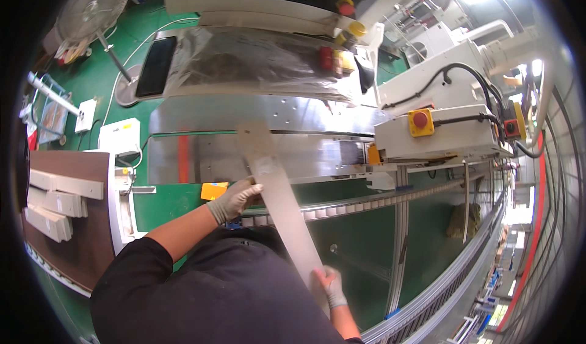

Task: The person picks up long rectangular panels one at a time from a stack on a table, aligns them with the machine's conveyor intake, and feeds them into the processing machine, occasionally using a handheld controller to press buttons.

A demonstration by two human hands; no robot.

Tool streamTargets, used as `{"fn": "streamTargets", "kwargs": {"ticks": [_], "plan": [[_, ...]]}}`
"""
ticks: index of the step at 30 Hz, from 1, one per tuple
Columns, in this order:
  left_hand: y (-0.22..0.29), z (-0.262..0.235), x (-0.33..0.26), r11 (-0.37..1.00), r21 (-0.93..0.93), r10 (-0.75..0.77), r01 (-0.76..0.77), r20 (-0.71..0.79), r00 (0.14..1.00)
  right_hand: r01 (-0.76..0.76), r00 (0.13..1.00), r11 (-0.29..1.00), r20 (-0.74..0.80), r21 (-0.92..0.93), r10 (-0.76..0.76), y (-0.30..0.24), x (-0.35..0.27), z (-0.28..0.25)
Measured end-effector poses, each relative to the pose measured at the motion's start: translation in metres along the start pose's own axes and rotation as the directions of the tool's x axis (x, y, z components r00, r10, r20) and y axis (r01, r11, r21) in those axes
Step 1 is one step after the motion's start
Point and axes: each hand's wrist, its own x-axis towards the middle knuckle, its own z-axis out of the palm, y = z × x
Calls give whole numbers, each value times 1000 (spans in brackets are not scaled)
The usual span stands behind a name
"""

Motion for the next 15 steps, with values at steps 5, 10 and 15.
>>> {"fn": "streamTargets", "kwargs": {"ticks": [5, 10, 15], "plan": [[-50, 27, 74, 870, 488, -98, 73, 26, 995, -122, 926, 987, -346, 107, 153, 110, -47, 54], [-71, 56, 116, 924, 306, -147, 229, -268, 952, -94, 961, 987, -246, 130, 124, 45, -44, 17], [-89, 77, 143, 572, 804, 223, 165, -345, 912, -134, 974, 978, -161, 161, 160, 54, -24, -28]]}}
